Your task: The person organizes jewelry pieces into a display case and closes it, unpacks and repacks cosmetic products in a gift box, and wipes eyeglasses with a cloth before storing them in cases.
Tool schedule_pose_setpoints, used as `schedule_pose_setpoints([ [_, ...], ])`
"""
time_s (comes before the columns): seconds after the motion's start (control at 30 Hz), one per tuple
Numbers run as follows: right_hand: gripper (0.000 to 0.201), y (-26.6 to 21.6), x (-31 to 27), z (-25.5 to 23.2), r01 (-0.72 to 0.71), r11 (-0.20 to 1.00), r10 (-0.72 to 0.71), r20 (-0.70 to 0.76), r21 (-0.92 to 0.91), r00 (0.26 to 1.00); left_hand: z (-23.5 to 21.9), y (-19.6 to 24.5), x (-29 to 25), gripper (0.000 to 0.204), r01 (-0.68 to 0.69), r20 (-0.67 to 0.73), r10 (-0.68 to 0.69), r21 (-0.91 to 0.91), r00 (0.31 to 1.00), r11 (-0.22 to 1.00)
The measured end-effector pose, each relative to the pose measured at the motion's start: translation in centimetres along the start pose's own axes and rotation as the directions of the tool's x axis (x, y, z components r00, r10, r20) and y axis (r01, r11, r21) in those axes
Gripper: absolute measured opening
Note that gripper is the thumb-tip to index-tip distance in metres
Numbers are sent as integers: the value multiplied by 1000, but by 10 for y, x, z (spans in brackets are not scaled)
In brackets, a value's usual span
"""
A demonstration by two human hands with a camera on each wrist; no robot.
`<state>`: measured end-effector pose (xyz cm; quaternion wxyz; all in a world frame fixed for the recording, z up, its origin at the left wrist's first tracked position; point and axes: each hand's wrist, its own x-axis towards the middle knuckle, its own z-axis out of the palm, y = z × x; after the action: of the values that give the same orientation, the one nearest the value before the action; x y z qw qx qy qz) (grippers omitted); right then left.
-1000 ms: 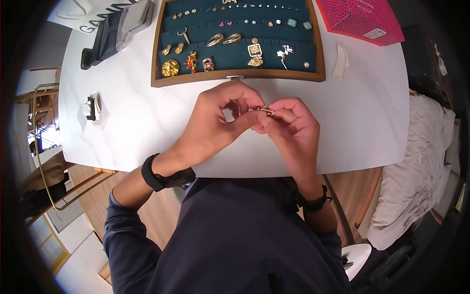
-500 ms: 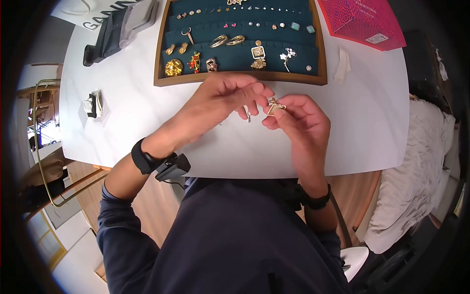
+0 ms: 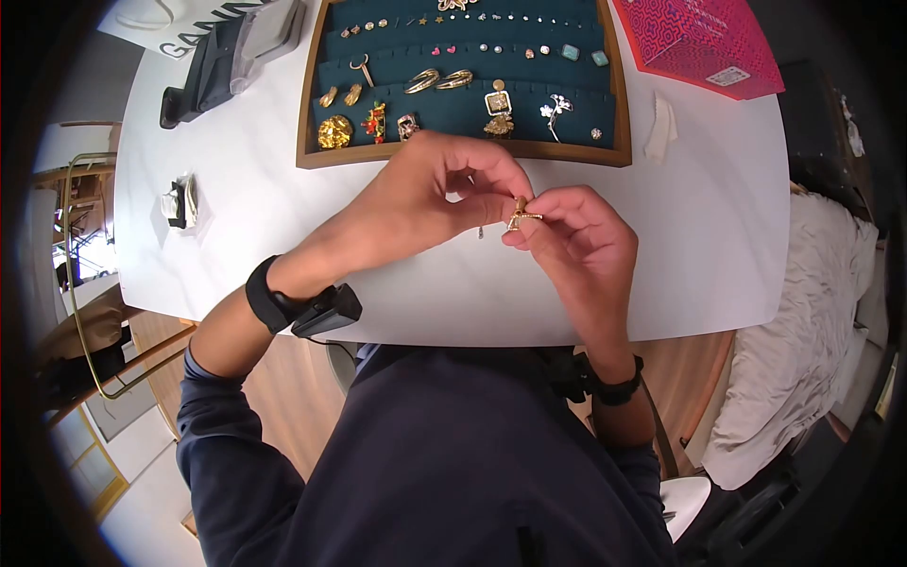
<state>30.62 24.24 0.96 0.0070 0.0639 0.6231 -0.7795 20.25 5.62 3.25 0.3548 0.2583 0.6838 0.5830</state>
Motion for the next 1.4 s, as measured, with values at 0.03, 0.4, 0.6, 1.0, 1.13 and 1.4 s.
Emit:
schedule_pose_setpoints([
  [0.03, 11, 1, 0, -1, -1, 1000, 1, 8, 14, 1000, 1, 1, -1, 15, -42, -15, 43, 32, 999, 999],
  [0.4, 12, 14, -2, 3, 161, 937, -164, 18, -309, 986, 3, -2, -9, 16, 120, -39, -122, -50, 992, 992],
  [0.6, 12, 6, 7, 6, 274, 821, -316, 3, -501, 949, -4, 1, 1, 12, 44, -34, -45, -46, 998, 998],
  [1.0, 12, 8, 95, -3, 176, 564, -429, -104, -807, 897, -64, -7, 111, 12, -173, -10, 202, 480, 979, 860],
  [1.13, 12, 13, 99, -4, 112, 457, -397, -89, -882, 913, -63, -16, 121, 13, -112, -44, 158, 524, 987, 844],
  [1.4, 14, 14, 103, -4, 112, 406, -401, -66, -907, 914, -60, -16, 124, 11, -101, -74, 201, 667, 977, 738],
])
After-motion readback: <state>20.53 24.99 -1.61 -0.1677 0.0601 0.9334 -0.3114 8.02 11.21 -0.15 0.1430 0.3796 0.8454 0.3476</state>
